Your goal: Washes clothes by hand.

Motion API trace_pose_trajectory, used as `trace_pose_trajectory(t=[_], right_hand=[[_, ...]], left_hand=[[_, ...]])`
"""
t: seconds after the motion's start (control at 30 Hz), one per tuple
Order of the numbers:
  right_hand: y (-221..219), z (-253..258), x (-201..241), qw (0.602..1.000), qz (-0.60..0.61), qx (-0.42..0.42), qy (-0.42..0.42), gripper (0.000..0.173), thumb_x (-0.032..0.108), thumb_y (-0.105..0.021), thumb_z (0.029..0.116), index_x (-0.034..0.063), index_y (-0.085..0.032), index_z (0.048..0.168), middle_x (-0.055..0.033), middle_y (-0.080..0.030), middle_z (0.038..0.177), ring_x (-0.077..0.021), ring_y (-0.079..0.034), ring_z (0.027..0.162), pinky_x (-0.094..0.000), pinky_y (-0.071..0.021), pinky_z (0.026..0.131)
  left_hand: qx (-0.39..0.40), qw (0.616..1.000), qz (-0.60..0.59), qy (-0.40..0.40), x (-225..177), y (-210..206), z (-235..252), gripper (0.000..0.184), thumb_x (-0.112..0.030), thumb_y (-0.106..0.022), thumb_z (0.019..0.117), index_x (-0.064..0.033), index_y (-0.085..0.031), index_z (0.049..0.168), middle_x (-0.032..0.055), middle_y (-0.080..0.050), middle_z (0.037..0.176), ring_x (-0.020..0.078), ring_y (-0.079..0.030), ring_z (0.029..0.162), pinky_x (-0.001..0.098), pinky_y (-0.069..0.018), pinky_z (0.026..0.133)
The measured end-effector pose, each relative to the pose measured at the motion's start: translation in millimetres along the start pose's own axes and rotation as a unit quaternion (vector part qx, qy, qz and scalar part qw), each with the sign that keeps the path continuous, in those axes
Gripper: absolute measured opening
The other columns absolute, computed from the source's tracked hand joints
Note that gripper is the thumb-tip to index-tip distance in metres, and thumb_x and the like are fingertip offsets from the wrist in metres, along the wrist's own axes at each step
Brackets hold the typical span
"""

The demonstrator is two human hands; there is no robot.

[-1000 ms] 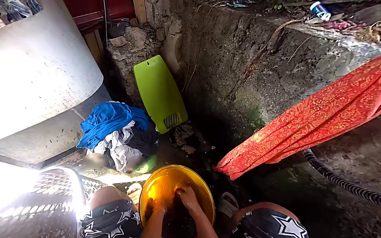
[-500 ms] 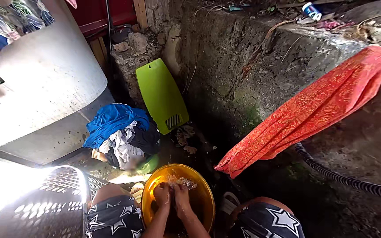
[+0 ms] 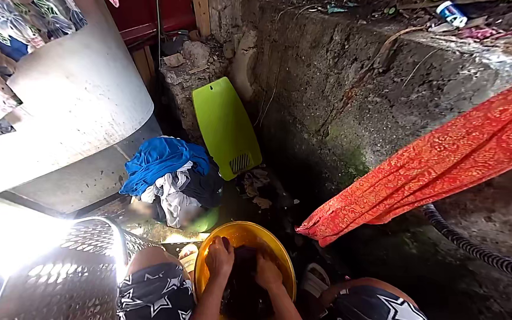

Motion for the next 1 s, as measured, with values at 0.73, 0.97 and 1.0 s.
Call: trace_pose_trajectory(t=[0.73, 0.97, 1.0], right_hand=[[0, -37, 12, 0.769, 0.517, -0.226, 0.301, 0.037, -0.007, -0.061, 0.0889, -0.0108, -0.056, 0.126, -0.0134, -0.067, 0.112, -0.0082, -0.065, 0.101, -0.0266, -0.0552, 0.089], [40, -102, 64, 0.747, 0.237, -0.388, 0.485, 0.046, -0.007, -0.072, 0.0648, -0.0103, -0.069, 0.111, -0.0256, -0.068, 0.111, -0.0355, -0.066, 0.106, -0.0494, -0.0544, 0.095], [34, -107, 68, 0.738, 0.186, -0.392, 0.517, 0.052, -0.003, -0.075, 0.0584, -0.007, -0.07, 0.11, -0.0257, -0.069, 0.109, -0.0382, -0.068, 0.102, -0.0523, -0.0563, 0.088]], left_hand=[[-0.015, 0.732, -0.664, -0.152, -32, 124, -98, 0.02, 0.0, -0.053, 0.0936, 0.0056, -0.063, 0.111, 0.0058, -0.069, 0.094, 0.0097, -0.068, 0.086, 0.0318, -0.0589, 0.082], [0.188, 0.738, -0.646, 0.051, 11, 60, -74, 0.054, -0.05, -0.025, 0.1116, -0.0156, -0.044, 0.148, 0.0166, -0.061, 0.129, 0.0305, -0.063, 0.105, 0.0513, -0.0552, 0.076], [0.21, 0.69, -0.692, 0.029, 6, 51, -80, 0.054, -0.049, -0.016, 0.1115, -0.0158, -0.053, 0.132, 0.0078, -0.067, 0.109, 0.0184, -0.066, 0.092, 0.0386, -0.0572, 0.072]])
Point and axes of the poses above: each hand's wrist, its own z-axis towards the middle knuckle, its own y-axis out of the back of the hand, x = y × z, the point moved 1 cm from there along z, towards the middle knuckle
